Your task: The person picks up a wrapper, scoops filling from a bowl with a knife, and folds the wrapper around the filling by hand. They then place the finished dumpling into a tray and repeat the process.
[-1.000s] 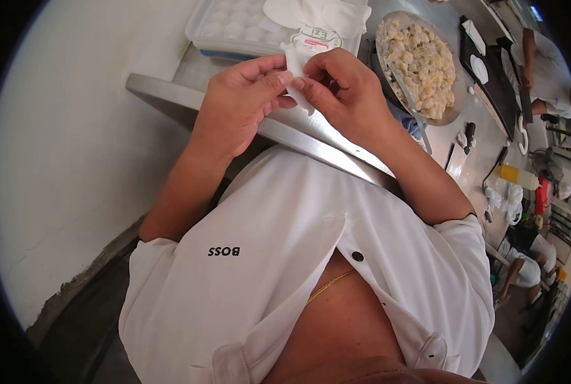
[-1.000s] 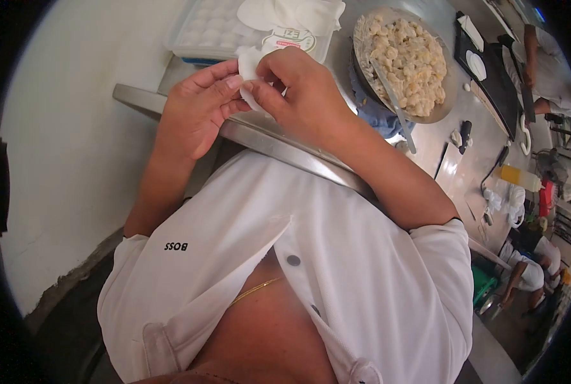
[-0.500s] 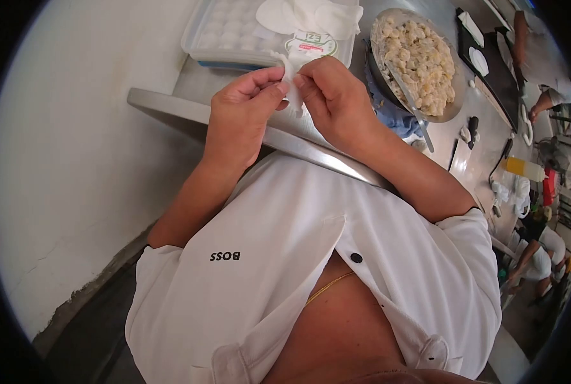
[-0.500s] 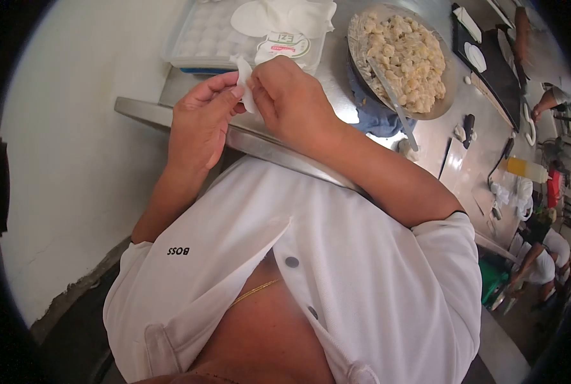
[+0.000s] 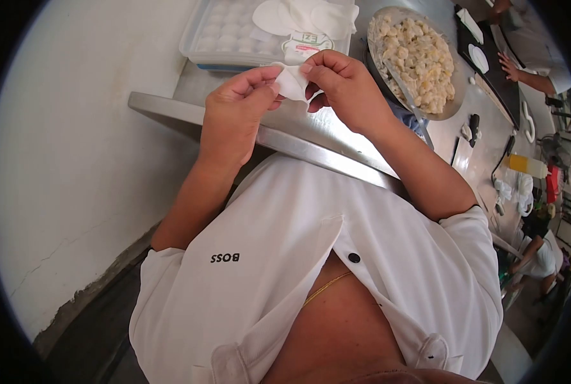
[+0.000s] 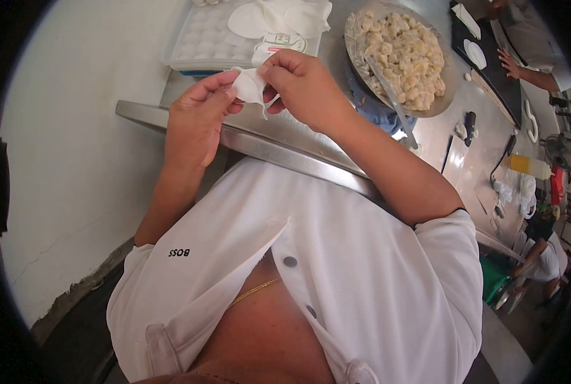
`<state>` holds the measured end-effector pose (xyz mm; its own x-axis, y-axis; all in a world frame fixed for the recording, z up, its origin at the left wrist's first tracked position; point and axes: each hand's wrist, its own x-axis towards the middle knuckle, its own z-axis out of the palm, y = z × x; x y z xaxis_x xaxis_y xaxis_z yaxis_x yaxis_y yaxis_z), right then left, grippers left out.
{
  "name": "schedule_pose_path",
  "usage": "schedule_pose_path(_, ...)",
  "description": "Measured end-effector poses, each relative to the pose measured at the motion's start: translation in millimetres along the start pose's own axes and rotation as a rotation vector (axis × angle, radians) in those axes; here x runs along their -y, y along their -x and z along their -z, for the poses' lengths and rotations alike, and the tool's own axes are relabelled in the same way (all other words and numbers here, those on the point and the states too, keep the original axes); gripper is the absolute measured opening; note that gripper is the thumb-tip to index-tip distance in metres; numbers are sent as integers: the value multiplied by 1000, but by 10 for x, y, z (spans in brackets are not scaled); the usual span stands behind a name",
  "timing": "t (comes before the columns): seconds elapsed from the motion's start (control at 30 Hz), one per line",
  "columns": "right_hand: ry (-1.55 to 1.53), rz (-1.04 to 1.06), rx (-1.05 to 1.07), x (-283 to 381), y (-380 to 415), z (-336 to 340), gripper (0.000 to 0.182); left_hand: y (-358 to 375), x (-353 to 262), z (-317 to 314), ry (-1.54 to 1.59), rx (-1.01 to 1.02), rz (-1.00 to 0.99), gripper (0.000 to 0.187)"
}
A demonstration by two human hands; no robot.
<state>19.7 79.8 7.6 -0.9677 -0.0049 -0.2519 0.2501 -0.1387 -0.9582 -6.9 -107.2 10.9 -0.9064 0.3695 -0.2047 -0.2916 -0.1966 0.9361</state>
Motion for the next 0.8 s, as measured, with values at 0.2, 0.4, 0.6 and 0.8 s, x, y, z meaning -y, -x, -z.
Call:
schedule_pose_path(0.2, 290, 312, -46, -54, 29, -53, 18, -52, -97, 22, 221, 21, 203, 32)
schedule_pose_path(0.4, 386, 327, -65, -22, 13, -71, 20, -62, -4, -9, 53, -7, 69, 27)
schedule_pose_path(0.6, 325, 265, 20, -16, 64, -102, 25, -64, -53, -9, -80, -30, 60, 25)
schedule_pose_path(0.8, -15, 24, 24, 19, -88, 98, 20, -68, -29, 85, 52, 43, 94, 25)
